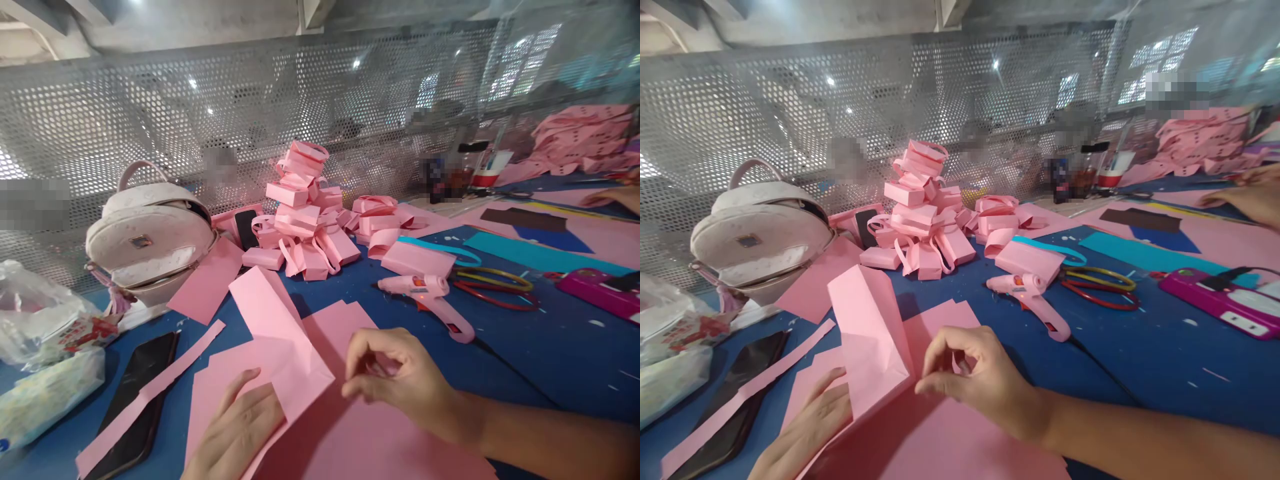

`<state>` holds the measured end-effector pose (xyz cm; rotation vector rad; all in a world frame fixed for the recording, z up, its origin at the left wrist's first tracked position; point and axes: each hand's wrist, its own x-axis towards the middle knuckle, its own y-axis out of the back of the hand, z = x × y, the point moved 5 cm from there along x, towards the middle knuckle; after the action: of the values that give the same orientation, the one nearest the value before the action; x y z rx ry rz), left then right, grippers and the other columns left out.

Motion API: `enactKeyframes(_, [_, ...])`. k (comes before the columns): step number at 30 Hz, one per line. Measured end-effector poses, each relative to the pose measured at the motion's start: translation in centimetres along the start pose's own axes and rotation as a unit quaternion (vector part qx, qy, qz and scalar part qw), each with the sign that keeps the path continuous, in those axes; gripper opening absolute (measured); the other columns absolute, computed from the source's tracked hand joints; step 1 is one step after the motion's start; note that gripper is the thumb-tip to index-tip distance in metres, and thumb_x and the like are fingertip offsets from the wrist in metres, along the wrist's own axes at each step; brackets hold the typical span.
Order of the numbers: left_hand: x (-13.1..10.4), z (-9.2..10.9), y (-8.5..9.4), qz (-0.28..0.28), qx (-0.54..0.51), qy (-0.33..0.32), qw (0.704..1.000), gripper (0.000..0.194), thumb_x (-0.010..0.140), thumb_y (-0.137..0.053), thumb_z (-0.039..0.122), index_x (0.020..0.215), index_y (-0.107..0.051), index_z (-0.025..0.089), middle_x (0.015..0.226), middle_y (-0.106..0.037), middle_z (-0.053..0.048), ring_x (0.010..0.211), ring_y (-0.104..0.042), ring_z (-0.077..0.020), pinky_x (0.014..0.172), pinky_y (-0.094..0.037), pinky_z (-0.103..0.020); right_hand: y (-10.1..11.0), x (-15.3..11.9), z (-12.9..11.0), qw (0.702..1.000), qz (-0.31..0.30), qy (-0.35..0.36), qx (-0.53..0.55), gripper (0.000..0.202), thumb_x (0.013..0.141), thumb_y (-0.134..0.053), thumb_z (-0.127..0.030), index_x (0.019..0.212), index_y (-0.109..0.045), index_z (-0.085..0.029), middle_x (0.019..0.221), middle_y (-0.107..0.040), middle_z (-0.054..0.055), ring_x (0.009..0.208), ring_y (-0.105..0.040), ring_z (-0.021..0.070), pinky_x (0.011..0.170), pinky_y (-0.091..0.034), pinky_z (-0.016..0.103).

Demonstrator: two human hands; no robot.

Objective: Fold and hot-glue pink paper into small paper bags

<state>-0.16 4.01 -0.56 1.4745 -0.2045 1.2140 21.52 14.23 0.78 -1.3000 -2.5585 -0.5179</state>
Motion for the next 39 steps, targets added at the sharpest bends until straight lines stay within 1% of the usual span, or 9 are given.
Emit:
enactKeyframes(3, [-0.1,-0.2,0.0,-0.051,0.006,0.010,0.999,0.052,0.105,-0.044,0.049,0.150,-0.048,0.023,0.112,-0.077,-0.006,0.109,-0.073,-0.0208,0.118,-0.042,-0.039,-0.2,-0.4,-0.5,0.998,-0.026,0.039,0.029,0.033,0.099,-0.061,-0.039,0.072,-0.062,-0.019,0.056,-0.061,-0.002,0.044,-0.052,0.0084,0.041,-0.037,0.018])
enactKeyframes(5, [-0.2,-0.1,0.0,-0.062,0.012,0.010,0.998,0.052,0.105,-0.043,0.049,0.150,-0.047,0.022,0.112,-0.077,-0.006,0.108,-0.074,-0.0207,0.118,-0.042,-0.039,-0.1,-0.4,-1.8,0.993,-0.005,0.116,-0.033,0.032,0.103,-0.053,-0.036,0.081,-0.068,-0.019,0.068,-0.065,0.001,0.057,-0.059,0.0106,0.053,-0.046,0.021])
enactKeyframes(7, [-0.2,0.1,0.0,-0.035,0.018,-0.007,0.999,0.052,0.106,-0.040,0.048,0.150,-0.046,0.021,0.110,-0.078,-0.007,0.107,-0.074,-0.0210,0.118,-0.042,-0.040,0.0,-0.3,-3.1,0.977,0.028,0.182,-0.103,0.022,0.102,-0.057,-0.034,0.092,-0.073,-0.021,0.080,-0.066,0.003,0.073,-0.062,0.0131,0.071,-0.052,0.026])
enactKeyframes(9, [-0.2,0.4,-0.2,-0.018,0.025,-0.021,0.999,0.053,0.106,-0.039,0.048,0.151,-0.044,0.020,0.108,-0.078,-0.007,0.106,-0.075,-0.0216,0.119,-0.041,-0.040,0.0,-0.1,-3.9,0.967,0.038,0.210,-0.140,0.017,0.098,-0.064,-0.036,0.096,-0.074,-0.023,0.086,-0.063,0.003,0.079,-0.062,0.0140,0.080,-0.052,0.029])
enactKeyframes(13, [-0.7,0.6,-1.1,-0.026,0.036,-0.026,0.999,0.055,0.105,-0.042,0.048,0.153,-0.042,0.021,0.109,-0.078,-0.009,0.106,-0.075,-0.0229,0.120,-0.038,-0.043,-0.3,0.0,-4.0,0.965,0.020,0.210,-0.155,0.019,0.097,-0.065,-0.038,0.092,-0.075,-0.023,0.084,-0.059,0.002,0.079,-0.061,0.0138,0.079,-0.051,0.029])
enactKeyframes(19, [-1.6,0.7,-1.6,-0.026,0.041,-0.044,0.998,0.047,0.106,-0.043,0.042,0.148,-0.050,0.021,0.112,-0.078,-0.010,0.107,-0.075,-0.0210,0.120,-0.036,-0.043,-0.3,-0.3,-3.9,0.965,0.026,0.218,-0.142,0.017,0.096,-0.067,-0.032,0.085,-0.073,-0.020,0.082,-0.057,0.001,0.078,-0.057,0.0132,0.077,-0.049,0.028])
enactKeyframes(29, [0.0,1.3,-1.1,-0.019,0.046,-0.058,0.997,0.046,0.108,-0.038,0.037,0.147,-0.051,0.017,0.108,-0.079,-0.009,0.108,-0.074,-0.0182,0.123,-0.031,-0.038,-0.4,-0.4,-4.0,0.963,0.015,0.218,-0.155,0.019,0.098,-0.064,-0.033,0.088,-0.074,-0.021,0.084,-0.059,0.003,0.078,-0.056,0.0141,0.076,-0.048,0.029])
enactKeyframes(36, [0.0,1.6,-1.4,-0.044,0.063,-0.068,0.995,0.043,0.110,-0.037,0.031,0.143,-0.054,0.009,0.109,-0.079,-0.010,0.118,-0.069,-0.0186,0.125,-0.025,-0.040,-0.7,-0.5,-4.7,0.958,-0.001,0.233,-0.167,0.021,0.098,-0.063,-0.033,0.087,-0.075,-0.020,0.080,-0.059,0.003,0.079,-0.056,0.0147,0.072,-0.048,0.027])
enactKeyframes(39, [-0.1,1.7,-1.5,-0.049,0.059,-0.071,0.994,0.040,0.109,-0.038,0.030,0.139,-0.056,0.010,0.107,-0.079,-0.010,0.117,-0.069,-0.0182,0.126,-0.022,-0.041,-0.8,-0.7,-4.8,0.954,0.005,0.241,-0.176,0.024,0.101,-0.058,-0.033,0.087,-0.073,-0.020,0.081,-0.059,0.003,0.079,-0.055,0.0157,0.072,-0.048,0.029])
